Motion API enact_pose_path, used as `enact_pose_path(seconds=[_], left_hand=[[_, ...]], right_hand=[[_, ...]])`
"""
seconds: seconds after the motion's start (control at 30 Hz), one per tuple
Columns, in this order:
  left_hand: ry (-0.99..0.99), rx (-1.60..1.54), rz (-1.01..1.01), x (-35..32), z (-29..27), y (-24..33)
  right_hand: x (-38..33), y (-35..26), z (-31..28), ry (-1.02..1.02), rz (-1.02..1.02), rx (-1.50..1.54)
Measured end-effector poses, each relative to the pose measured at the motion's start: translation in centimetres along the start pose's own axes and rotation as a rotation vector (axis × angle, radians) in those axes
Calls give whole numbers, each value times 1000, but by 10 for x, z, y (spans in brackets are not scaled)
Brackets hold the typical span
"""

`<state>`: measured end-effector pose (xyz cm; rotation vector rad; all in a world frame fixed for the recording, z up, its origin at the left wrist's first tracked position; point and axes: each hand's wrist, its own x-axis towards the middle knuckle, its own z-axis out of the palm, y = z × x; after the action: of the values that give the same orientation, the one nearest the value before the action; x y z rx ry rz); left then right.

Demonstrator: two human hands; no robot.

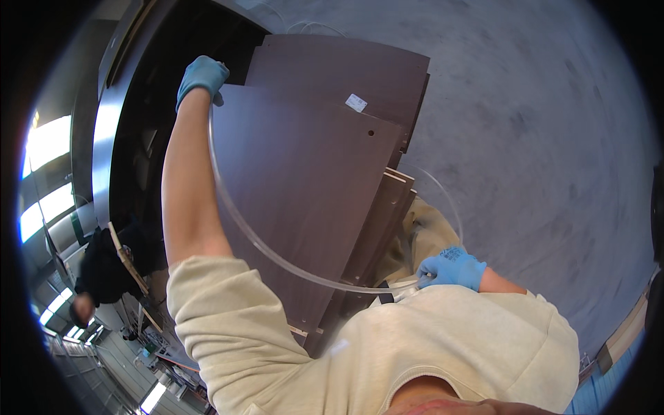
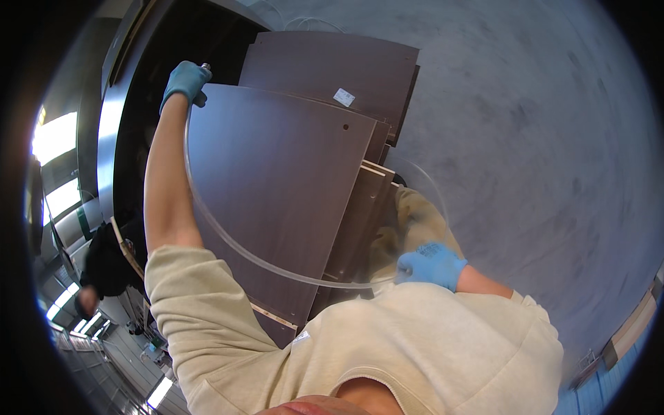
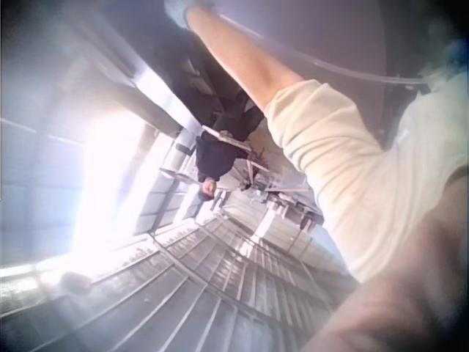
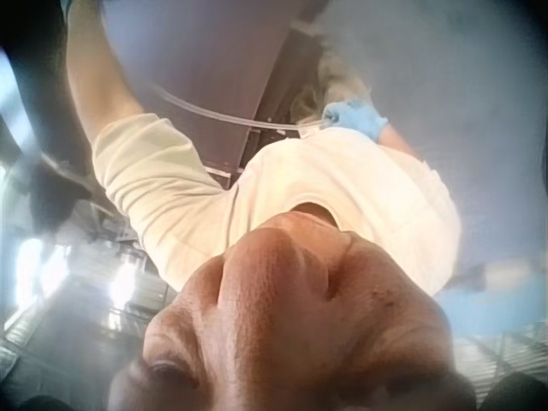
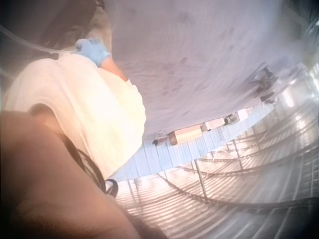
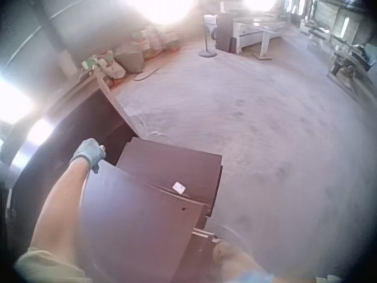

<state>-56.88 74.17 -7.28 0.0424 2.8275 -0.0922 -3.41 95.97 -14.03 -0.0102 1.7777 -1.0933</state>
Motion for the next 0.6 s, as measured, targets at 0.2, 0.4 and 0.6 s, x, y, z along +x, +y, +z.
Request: enact_pose_path(seconds=[0.2, 0.4, 0.6], left_hand=[[-347, 114, 265, 47, 92, 119], [-995, -252, 502, -38, 176, 246], [-433, -292, 372, -55, 136, 265]], right_hand=[[-12, 25, 14, 38, 39, 191], [-17, 52, 32, 111, 45, 153], [-22, 60, 40, 115, 33, 185]])
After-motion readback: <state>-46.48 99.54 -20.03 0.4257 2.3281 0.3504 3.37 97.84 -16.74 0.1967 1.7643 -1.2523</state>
